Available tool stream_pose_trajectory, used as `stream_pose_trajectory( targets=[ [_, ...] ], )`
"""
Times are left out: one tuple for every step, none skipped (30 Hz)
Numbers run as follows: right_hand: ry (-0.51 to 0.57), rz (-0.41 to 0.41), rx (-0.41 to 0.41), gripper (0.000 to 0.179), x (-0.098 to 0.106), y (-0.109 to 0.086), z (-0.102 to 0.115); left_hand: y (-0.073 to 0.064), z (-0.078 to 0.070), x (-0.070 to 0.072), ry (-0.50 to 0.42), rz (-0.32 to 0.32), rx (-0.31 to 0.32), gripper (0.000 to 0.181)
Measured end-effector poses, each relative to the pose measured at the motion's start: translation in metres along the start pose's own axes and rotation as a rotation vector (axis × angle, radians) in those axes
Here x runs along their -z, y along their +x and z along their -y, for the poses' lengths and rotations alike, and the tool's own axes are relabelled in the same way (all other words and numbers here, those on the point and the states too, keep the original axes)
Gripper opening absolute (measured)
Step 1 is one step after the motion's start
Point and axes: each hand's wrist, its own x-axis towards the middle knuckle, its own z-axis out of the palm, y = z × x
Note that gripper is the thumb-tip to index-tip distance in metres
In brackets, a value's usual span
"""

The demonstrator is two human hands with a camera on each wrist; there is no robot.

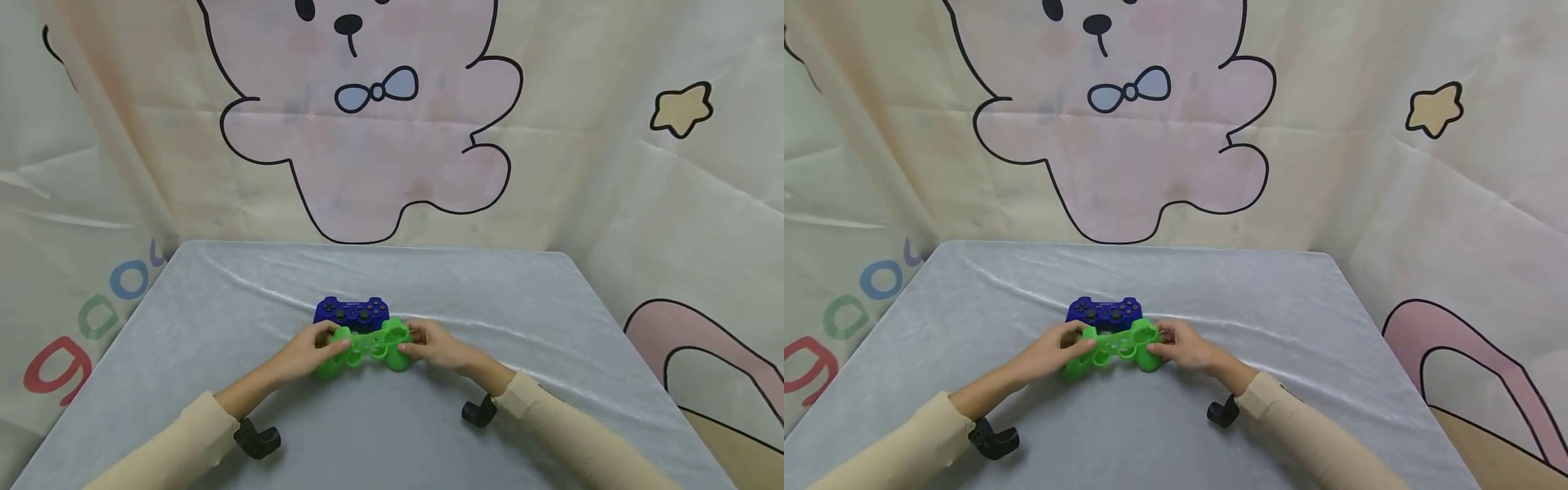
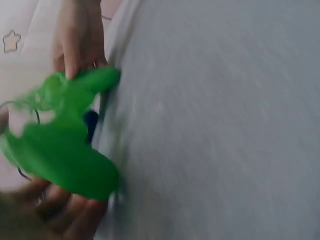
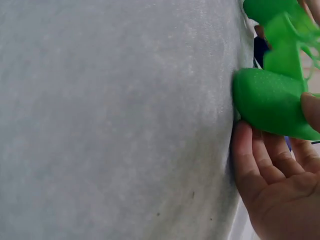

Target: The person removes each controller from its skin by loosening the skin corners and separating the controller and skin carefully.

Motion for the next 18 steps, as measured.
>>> stream_pose_trajectory(
  targets=[
    [0.011, 0.001, -0.005, 0.036, 0.0, 0.0, -0.001, -0.001, 0.003, 0.002, -0.022, 0.062, -0.024, 0.051],
    [0.018, 0.003, -0.009, 0.035, 0.001, 0.0, -0.001, -0.003, 0.005, 0.004, -0.04, 0.119, -0.048, 0.06],
    [0.021, 0.005, -0.012, 0.035, 0.002, -0.001, -0.001, -0.004, 0.007, 0.006, -0.055, 0.16, -0.062, 0.067],
    [0.024, 0.006, -0.014, 0.035, 0.002, -0.001, -0.001, -0.005, 0.009, 0.007, -0.067, 0.192, -0.079, 0.072],
    [0.025, 0.003, -0.018, 0.035, 0.002, -0.002, -0.001, -0.006, 0.011, 0.008, -0.077, 0.203, -0.09, 0.076],
    [0.022, -0.002, -0.021, 0.036, 0.002, -0.003, -0.001, -0.006, 0.012, 0.008, -0.09, 0.202, -0.097, 0.078],
    [0.021, -0.009, -0.027, 0.037, 0.003, -0.004, 0.0, -0.006, 0.013, 0.008, -0.102, 0.191, -0.106, 0.078],
    [0.021, -0.016, -0.032, 0.039, 0.004, -0.006, 0.001, -0.006, 0.012, 0.008, -0.117, 0.172, -0.116, 0.077],
    [0.018, -0.025, -0.039, 0.041, 0.004, -0.007, 0.001, -0.007, 0.012, 0.008, -0.128, 0.148, -0.121, 0.074],
    [0.017, -0.031, -0.044, 0.043, 0.005, -0.009, 0.002, -0.007, 0.01, 0.007, -0.143, 0.13, -0.126, 0.072],
    [0.015, -0.036, -0.045, 0.044, 0.007, -0.011, 0.003, -0.007, 0.009, 0.007, -0.16, 0.112, -0.123, 0.071],
    [0.014, -0.04, -0.043, 0.045, 0.008, -0.012, 0.003, -0.008, 0.006, 0.006, -0.175, 0.096, -0.128, 0.07],
    [0.015, -0.041, -0.035, 0.047, 0.01, -0.014, 0.004, -0.008, 0.004, 0.006, -0.187, 0.074, -0.131, 0.069],
    [0.021, -0.042, -0.023, 0.05, 0.012, -0.015, 0.004, -0.008, 0.002, 0.005, -0.198, 0.052, -0.136, 0.068],
    [0.029, -0.046, -0.01, 0.053, 0.014, -0.016, 0.005, -0.008, 0.0, 0.005, -0.206, 0.029, -0.141, 0.067],
    [0.043, -0.051, 0.005, 0.055, 0.017, -0.018, 0.006, -0.007, -0.002, 0.005, -0.207, 0.003, -0.147, 0.066],
    [0.061, -0.058, 0.02, 0.057, 0.019, -0.019, 0.006, -0.006, -0.005, 0.005, -0.205, -0.025, -0.149, 0.064],
    [0.078, -0.067, 0.03, 0.06, 0.022, -0.021, 0.007, -0.006, -0.007, 0.005, -0.201, -0.052, -0.154, 0.063]
  ],
)
